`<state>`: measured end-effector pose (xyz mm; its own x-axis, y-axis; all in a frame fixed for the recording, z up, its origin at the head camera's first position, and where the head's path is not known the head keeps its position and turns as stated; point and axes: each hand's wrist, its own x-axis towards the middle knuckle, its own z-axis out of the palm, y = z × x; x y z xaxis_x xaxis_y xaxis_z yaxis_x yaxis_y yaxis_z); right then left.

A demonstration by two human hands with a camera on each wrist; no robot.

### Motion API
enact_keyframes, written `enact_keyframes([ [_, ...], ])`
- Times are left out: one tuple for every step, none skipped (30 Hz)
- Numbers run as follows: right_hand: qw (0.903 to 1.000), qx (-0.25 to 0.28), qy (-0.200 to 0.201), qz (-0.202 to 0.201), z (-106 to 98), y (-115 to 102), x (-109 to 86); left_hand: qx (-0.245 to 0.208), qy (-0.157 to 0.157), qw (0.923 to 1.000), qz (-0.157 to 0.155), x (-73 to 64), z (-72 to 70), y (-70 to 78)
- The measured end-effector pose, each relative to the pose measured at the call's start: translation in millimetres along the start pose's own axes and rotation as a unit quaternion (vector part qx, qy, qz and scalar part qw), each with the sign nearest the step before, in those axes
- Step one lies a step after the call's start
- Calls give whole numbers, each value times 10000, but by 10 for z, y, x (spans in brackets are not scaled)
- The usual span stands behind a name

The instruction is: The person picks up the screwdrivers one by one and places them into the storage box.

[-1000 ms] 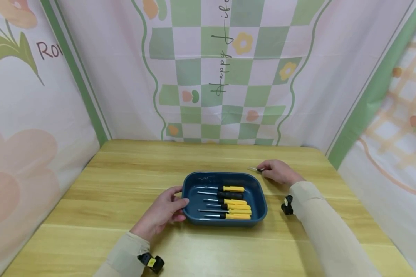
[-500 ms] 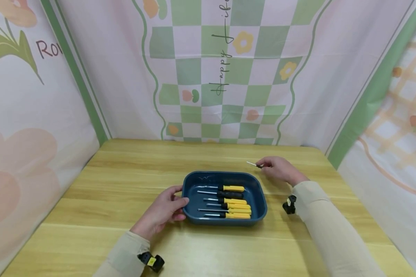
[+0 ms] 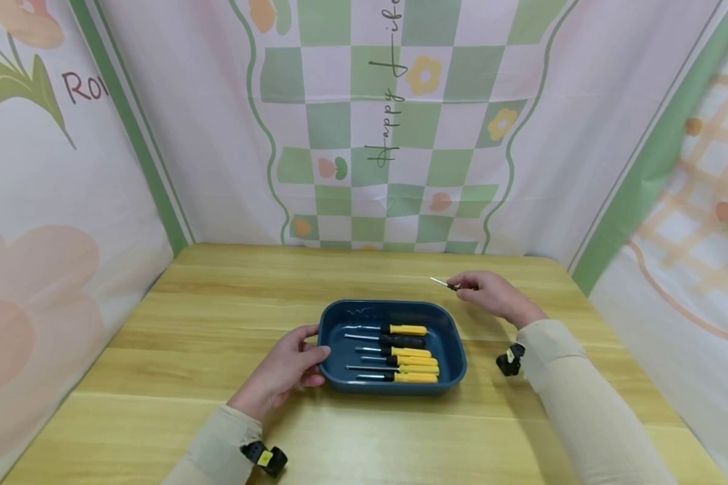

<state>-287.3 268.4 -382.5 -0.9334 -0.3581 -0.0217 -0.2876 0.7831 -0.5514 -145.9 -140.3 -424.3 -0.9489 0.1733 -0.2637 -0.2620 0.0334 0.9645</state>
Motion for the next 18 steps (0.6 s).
enact_keyframes([
  [10000,15,5,-18,-3,-2,-7,1,0,10000,-1,2,1,-1],
  [10000,16,15,-33,-6,-6,-14,1,-1,10000,2,4,1,-2],
  [10000,14,23,-52,-11,-13,-22,-2,-4,10000,4,7,1,-3],
  [10000,38,22,-66,-16,-20,-28,-13,-18,10000,8,10,1,-6],
  [9999,69,21,-86,-22,-31,-34,-21,-32,10000,16,13,-1,-9],
  [9999,91,21,-104,-28,-43,-41,-33,-43,10000,22,14,-2,-11],
  [9998,120,17,-127,-36,-57,-49,-41,-56,10000,27,16,-3,-14],
  [9998,145,15,-151,-44,-72,-58,-49,-64,10000,30,18,-4,-17],
  [9997,173,8,-182,-52,-85,-65,-55,-69,10000,30,20,-4,-19],
  [9996,192,4,-214,-58,-99,-73,-58,-74,10000,31,20,-5,-21],
  [9995,202,0,-247,-65,-113,-81,-52,-70,10000,30,18,-5,-22],
  [9994,210,-1,-279,-70,-125,-89,-47,-64,10000,25,19,-5,-23],
  [9993,227,-6,-309,-75,-137,-97,-43,-60,10000,23,21,-5,-24],
  [9991,247,-12,-346,-79,-151,-105,-40,-54,10000,21,21,-4,-24],
  [9989,269,-15,-375,-82,-165,-112,-39,-49,10000,22,21,-4,-24],
  [9988,287,-18,-404,-85,-181,-120,-36,-49,10000,26,20,-5,-25],
  [9985,326,-29,-429,-87,-199,-127,-39,-51,10000,26,21,-5,-24],
  [9983,352,-41,-457,-88,-219,-134,-45,-53,10000,29,22,-6,-24],
])
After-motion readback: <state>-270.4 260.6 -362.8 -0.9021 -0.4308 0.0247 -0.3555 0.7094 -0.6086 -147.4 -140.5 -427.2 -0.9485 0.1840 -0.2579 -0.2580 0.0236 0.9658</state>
